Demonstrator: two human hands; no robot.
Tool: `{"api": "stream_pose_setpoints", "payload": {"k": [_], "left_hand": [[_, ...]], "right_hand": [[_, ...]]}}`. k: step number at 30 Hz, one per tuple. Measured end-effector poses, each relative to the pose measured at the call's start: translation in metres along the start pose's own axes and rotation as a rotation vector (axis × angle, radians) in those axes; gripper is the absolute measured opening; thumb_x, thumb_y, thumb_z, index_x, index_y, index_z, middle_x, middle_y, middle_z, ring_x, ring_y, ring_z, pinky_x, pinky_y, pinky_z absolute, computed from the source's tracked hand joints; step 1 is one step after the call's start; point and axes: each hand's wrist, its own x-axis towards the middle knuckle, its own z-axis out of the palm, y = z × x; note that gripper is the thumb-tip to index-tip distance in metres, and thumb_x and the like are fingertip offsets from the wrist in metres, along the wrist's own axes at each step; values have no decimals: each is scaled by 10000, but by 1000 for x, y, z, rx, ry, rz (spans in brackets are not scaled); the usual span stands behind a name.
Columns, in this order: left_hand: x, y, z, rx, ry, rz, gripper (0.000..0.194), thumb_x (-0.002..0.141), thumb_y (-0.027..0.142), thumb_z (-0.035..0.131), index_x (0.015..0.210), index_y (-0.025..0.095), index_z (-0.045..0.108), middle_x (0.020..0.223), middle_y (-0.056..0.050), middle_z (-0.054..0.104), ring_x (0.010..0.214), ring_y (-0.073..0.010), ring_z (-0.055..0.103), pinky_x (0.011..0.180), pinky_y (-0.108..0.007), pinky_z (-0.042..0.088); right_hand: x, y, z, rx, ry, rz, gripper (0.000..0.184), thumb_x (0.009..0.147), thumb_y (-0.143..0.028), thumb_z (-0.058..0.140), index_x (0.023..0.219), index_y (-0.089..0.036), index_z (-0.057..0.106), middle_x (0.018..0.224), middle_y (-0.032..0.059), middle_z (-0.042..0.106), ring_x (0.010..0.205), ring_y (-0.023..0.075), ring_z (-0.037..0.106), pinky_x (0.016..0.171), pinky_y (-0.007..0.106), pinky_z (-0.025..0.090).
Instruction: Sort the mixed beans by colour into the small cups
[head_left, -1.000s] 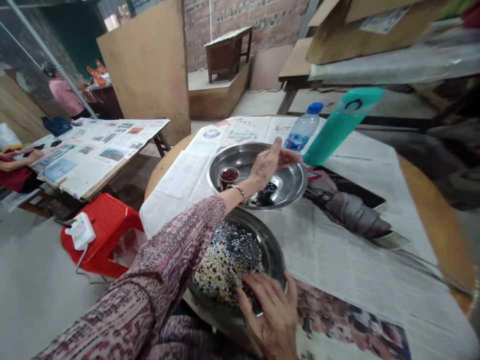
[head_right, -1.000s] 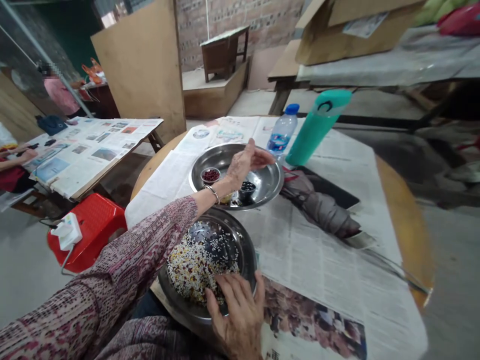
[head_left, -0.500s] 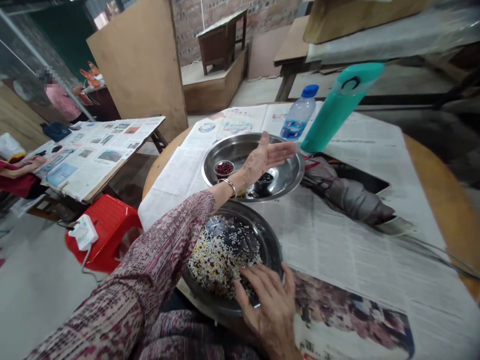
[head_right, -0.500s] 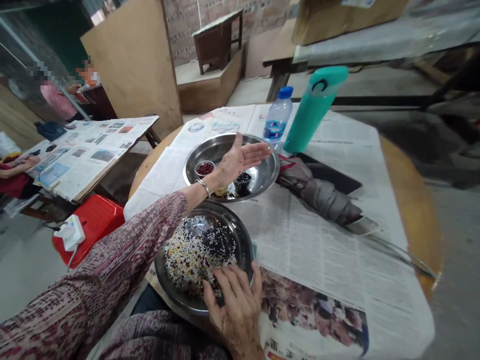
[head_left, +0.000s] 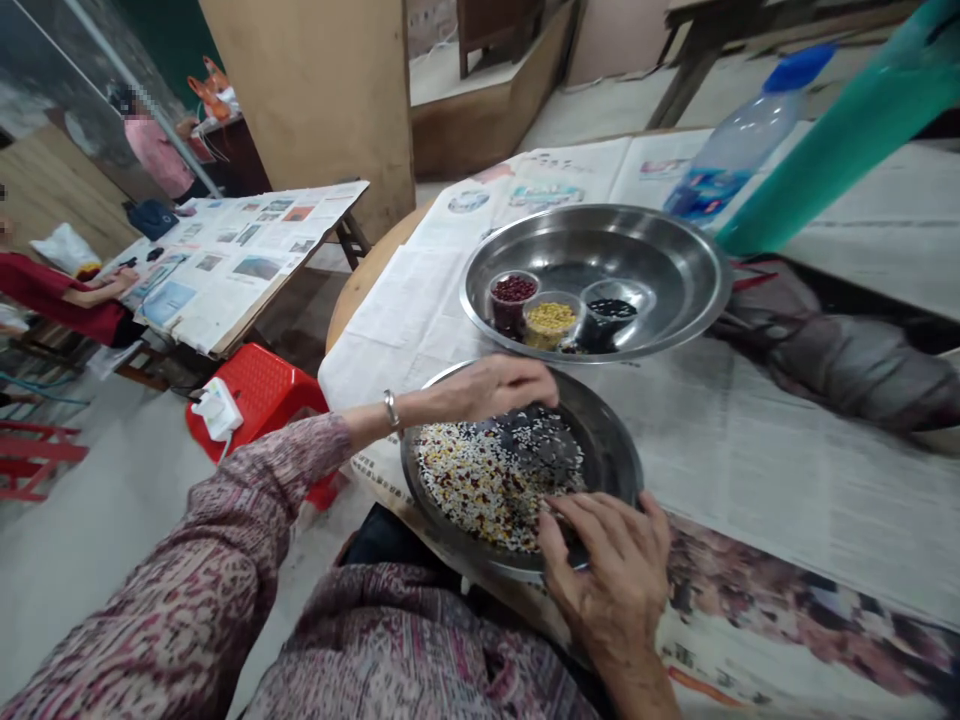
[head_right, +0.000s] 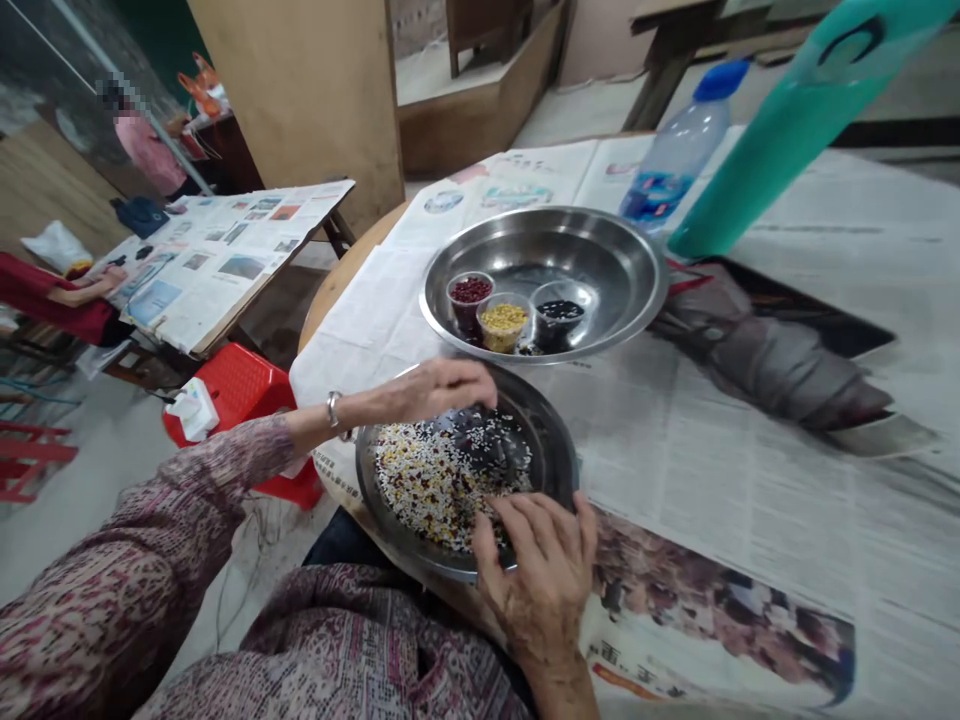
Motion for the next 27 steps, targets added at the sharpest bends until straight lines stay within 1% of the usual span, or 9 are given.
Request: {"api": "stream_pose_setpoints", "payload": {"k": [3, 5, 8, 10, 14, 17, 20, 24, 27], "left_hand": [[-55, -17, 6, 347, -129, 58, 168, 934, 271, 591, 1046, 156, 639, 1013, -59, 632, 942, -154, 576, 924, -317, 458], [-82, -23, 11, 543, -109, 30, 407, 895, 343, 659, 1244, 153, 569, 1240, -133, 558, 1132, -237, 539, 979, -380, 454], [-103, -24, 20, 726, -88, -133, 704, 802, 363, 756, 1384, 133, 433, 1399, -215, 432, 1255, -355, 465, 955, -451, 475], [-106, -23, 28, 761, -108, -207, 726, 778, 348, 772, 1370, 113, 423, 1368, -232, 438, 1215, -379, 488, 898, -456, 497], [-99, -25, 43, 633, -138, -186, 564, 811, 308, 725, 1274, 118, 465, 1247, -175, 504, 1022, -277, 578, 859, -408, 507], [-86, -29, 56, 517, -63, -133, 413, 852, 248, 654, 1216, 137, 494, 1169, -123, 550, 1019, -236, 574, 893, -370, 495], [-60, -32, 64, 471, 17, -69, 309, 891, 201, 575, 1188, 129, 527, 1137, -106, 586, 1028, -201, 577, 943, -338, 472], [-15, -31, 60, 467, 101, -16, 224, 931, 218, 536, 1135, 132, 571, 1107, -92, 626, 1045, -191, 587, 955, -335, 467], [-4, -27, 47, 505, 129, -7, 248, 921, 196, 553, 1159, 131, 583, 1139, -95, 620, 1120, -198, 574, 991, -341, 457]], "right_hand": [[-3, 3, 1, -10, 9, -5, 130, 825, -175, 673, 954, -177, 655, 875, 59, 712, 922, 215, 624, 1070, 587, 403], [-4, 4, 2, -13, 5, -8, 131, 825, -174, 673, 955, -172, 660, 878, 67, 714, 918, 217, 624, 1070, 589, 400], [-6, 5, 4, -24, 8, -21, 126, 825, -178, 676, 950, -168, 665, 876, 73, 715, 910, 214, 624, 1076, 581, 396], [-6, 6, 5, -34, 17, -36, 118, 825, -179, 678, 942, -172, 666, 868, 69, 714, 898, 207, 623, 1080, 566, 397], [-6, 8, 6, -41, 7, -52, 108, 838, -182, 660, 945, -181, 661, 871, 60, 712, 898, 200, 619, 1090, 553, 383], [-8, 8, 5, -35, 8, -36, 121, 844, -192, 648, 965, -190, 656, 887, 54, 704, 915, 197, 612, 1094, 540, 377], [-9, 8, 6, -30, 6, -11, 142, 849, -203, 633, 990, -197, 652, 913, 53, 696, 942, 197, 605, 1095, 530, 371], [-10, 8, 6, -12, -4, 10, 152, 857, -210, 616, 1005, -205, 650, 920, 47, 686, 952, 195, 602, 1098, 534, 365], [-10, 8, 7, -9, 10, 26, 163, 859, -216, 613, 1017, -206, 654, 918, 48, 679, 951, 197, 602, 1091, 535, 379]]}}
